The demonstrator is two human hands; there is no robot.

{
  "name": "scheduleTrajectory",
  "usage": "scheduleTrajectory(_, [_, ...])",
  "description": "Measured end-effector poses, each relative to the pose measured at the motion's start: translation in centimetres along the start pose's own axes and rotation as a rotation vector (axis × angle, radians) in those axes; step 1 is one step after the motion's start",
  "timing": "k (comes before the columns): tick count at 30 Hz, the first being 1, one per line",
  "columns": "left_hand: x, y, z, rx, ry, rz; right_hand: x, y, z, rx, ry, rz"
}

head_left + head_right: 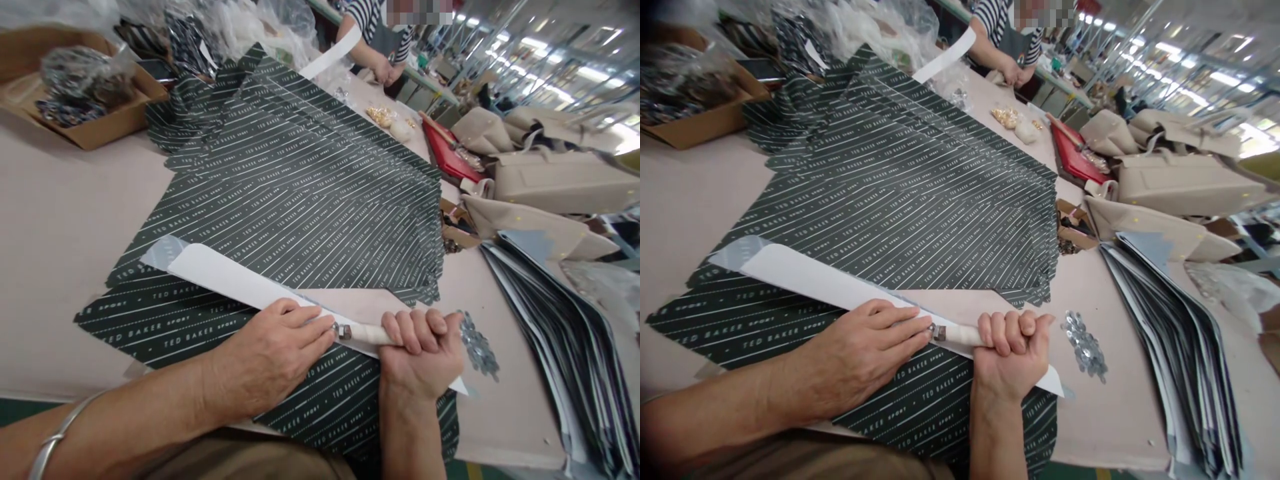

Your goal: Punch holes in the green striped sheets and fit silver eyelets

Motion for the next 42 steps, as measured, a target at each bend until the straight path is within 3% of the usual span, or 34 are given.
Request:
scheduleTrajectory(6, [0.1, 0.0, -0.1, -0.011, -0.012, -0.040, 0.5, -0.1, -0.2, -0.048, -0.055, -0.062])
scheduleTrajectory(10, [0.3, -0.1, -0.1, -0.021, -0.046, -0.082, 2.2, -0.6, -0.3, -0.071, -0.146, -0.162])
scheduleTrajectory(17, [0.2, 0.0, -0.2, -0.062, -0.114, -0.052, 7.0, -3.9, 0.5, -0.089, -0.478, -0.548])
scheduleTrajectory(23, [-0.2, 0.2, -0.1, -0.067, -0.132, -0.025, 8.9, -6.4, 1.4, -0.252, -0.693, -0.823])
scheduleTrajectory(30, [0.2, 0.1, -0.1, -0.055, -0.077, -0.093, 10.8, -3.1, 2.6, -0.157, -0.874, -0.662])
scheduleTrajectory(37, [1.4, -0.4, -0.1, -0.060, -0.045, -0.081, 14.6, -3.5, 6.3, -0.093, -1.089, -0.845])
scheduleTrajectory(42, [2.4, -0.7, 0.0, -0.066, 0.006, -0.048, 15.3, -4.6, 6.5, -0.152, -1.174, -0.928])
Point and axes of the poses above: each hand's wrist, its own y-axis towards the middle knuckle, its own x-axis out of the palm, z = x × y, the point moved 7 cm from there along y, towards the middle knuckle, and after that the axes turned 2 degrees about y, right-handed, at the moved point
